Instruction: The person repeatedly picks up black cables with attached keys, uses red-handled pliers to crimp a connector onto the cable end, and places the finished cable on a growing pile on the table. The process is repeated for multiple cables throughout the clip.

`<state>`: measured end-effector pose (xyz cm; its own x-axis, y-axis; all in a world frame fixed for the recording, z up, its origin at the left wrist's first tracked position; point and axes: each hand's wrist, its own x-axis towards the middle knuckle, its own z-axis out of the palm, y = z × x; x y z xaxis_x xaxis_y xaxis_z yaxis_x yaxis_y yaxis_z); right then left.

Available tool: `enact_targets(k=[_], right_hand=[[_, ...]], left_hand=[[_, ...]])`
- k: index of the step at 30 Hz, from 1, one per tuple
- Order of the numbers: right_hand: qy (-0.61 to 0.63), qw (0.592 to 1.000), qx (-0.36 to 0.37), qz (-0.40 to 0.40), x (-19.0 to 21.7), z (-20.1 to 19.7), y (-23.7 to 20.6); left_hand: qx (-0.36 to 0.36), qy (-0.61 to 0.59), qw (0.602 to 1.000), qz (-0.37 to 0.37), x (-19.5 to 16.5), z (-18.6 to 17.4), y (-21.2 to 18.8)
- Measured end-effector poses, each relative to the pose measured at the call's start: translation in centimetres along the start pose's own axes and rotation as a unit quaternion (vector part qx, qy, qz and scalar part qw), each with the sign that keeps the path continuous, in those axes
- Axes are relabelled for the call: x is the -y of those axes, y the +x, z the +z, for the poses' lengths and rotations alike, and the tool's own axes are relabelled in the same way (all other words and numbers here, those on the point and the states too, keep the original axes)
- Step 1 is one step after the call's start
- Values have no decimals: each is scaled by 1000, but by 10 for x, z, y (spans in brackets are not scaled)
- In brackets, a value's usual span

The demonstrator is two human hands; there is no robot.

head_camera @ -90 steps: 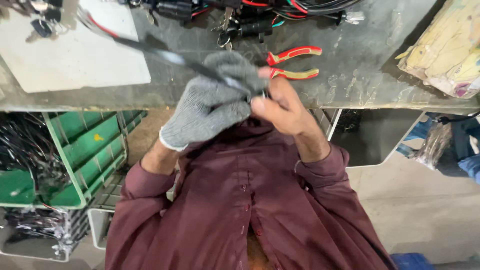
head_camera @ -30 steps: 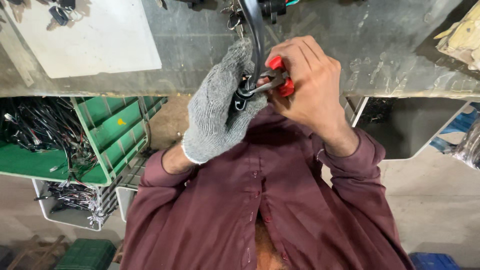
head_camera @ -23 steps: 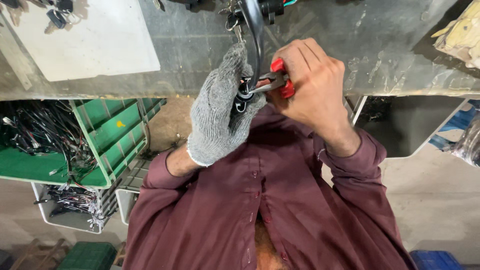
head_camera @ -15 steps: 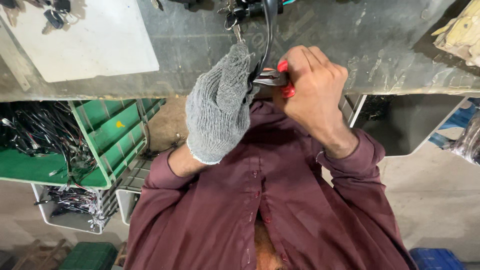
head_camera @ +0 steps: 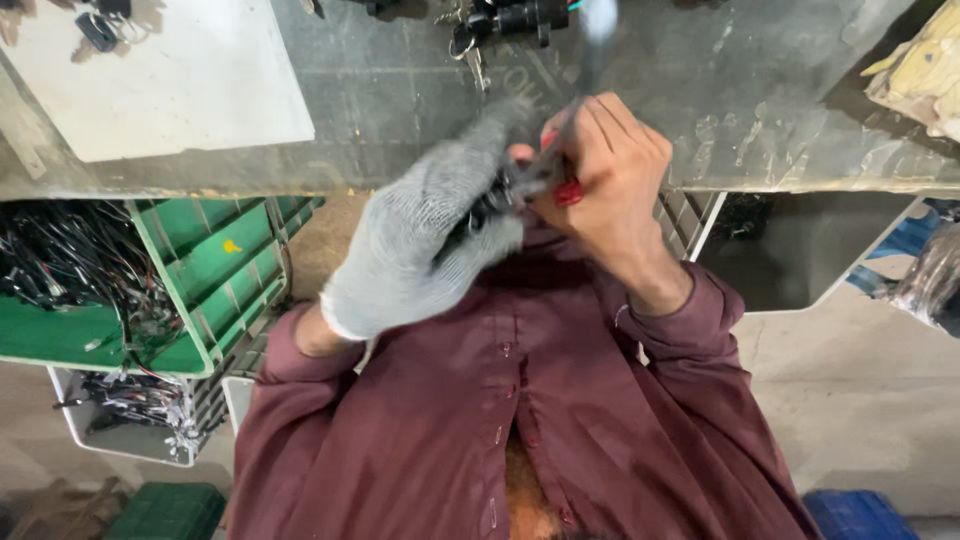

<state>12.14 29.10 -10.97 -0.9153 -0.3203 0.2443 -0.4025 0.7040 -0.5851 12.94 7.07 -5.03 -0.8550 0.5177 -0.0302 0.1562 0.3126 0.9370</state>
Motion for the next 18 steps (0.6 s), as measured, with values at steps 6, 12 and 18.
enact_targets(k=[6, 12, 18], right_hand=[[200, 974, 85, -62, -14, -5, 14], [86, 994, 33, -62, -9, 1, 15], [-21, 997, -7, -80, -11, -17, 20]], left_hand=[[101, -202, 972, -58, 5, -9, -12], [-108, 140, 983, 46, 3, 4, -10], [-350, 81, 932, -43, 15, -73, -22]])
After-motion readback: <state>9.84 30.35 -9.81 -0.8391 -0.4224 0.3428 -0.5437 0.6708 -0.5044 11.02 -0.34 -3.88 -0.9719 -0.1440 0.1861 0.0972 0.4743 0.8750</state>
